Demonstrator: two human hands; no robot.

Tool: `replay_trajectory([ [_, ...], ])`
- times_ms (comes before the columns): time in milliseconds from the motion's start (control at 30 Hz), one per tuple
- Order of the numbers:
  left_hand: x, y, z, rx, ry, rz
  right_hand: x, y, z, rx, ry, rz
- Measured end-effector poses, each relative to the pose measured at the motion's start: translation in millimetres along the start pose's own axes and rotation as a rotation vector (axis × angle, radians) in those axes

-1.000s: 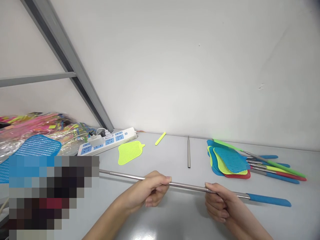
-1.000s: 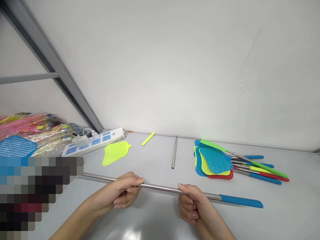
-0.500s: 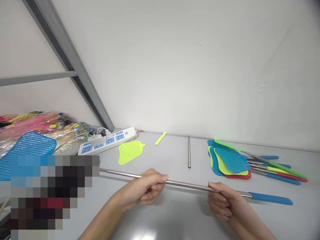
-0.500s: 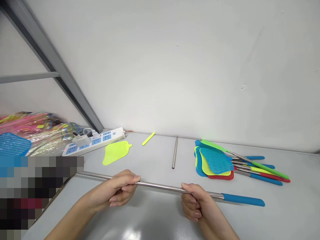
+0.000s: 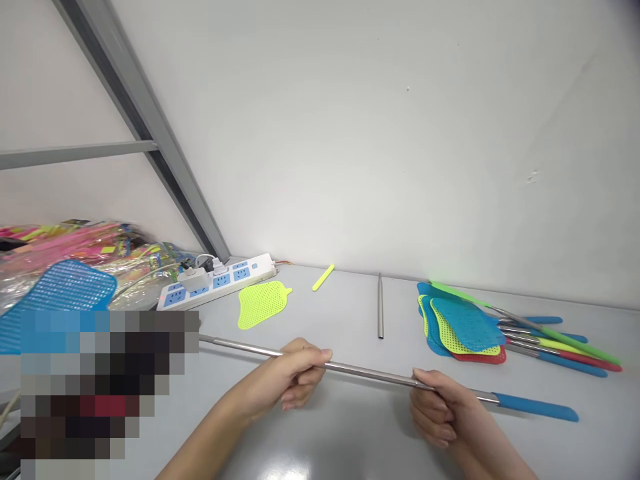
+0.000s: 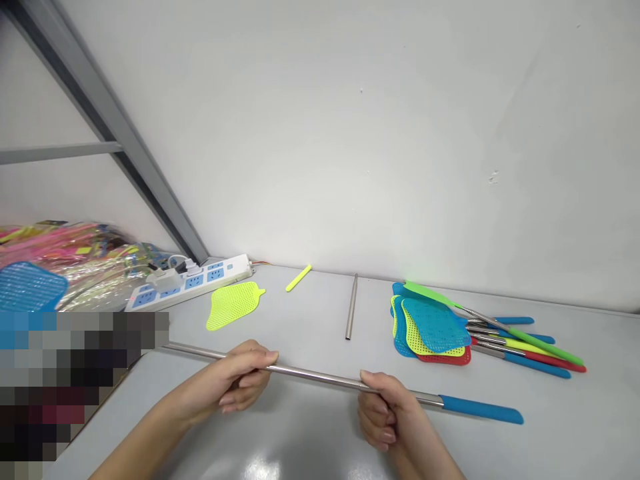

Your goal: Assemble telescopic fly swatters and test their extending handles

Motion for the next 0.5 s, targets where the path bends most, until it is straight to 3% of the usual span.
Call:
replay_trajectory([
  [133, 0.5, -0.7, 2.1, -0.095, -0.035, -0.083, -7.9, -3.2, -8.8, -0.1, -0.046, 0.035],
  [500, 2.5, -3.5, 3.4, -0.239, -0.065, -0.087, -4.6, -8.7, -4.3, -0.057, 0.031, -0.075],
])
Point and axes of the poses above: each hand's wrist, its own x-axis away from the middle knuckle, its own y-axis out of the back of the hand, z = x × y, the point moved 2 cm from there along -x, towards the middle knuckle, and after that the axes turned 3 degrees about -y, right-handed, at the moved point
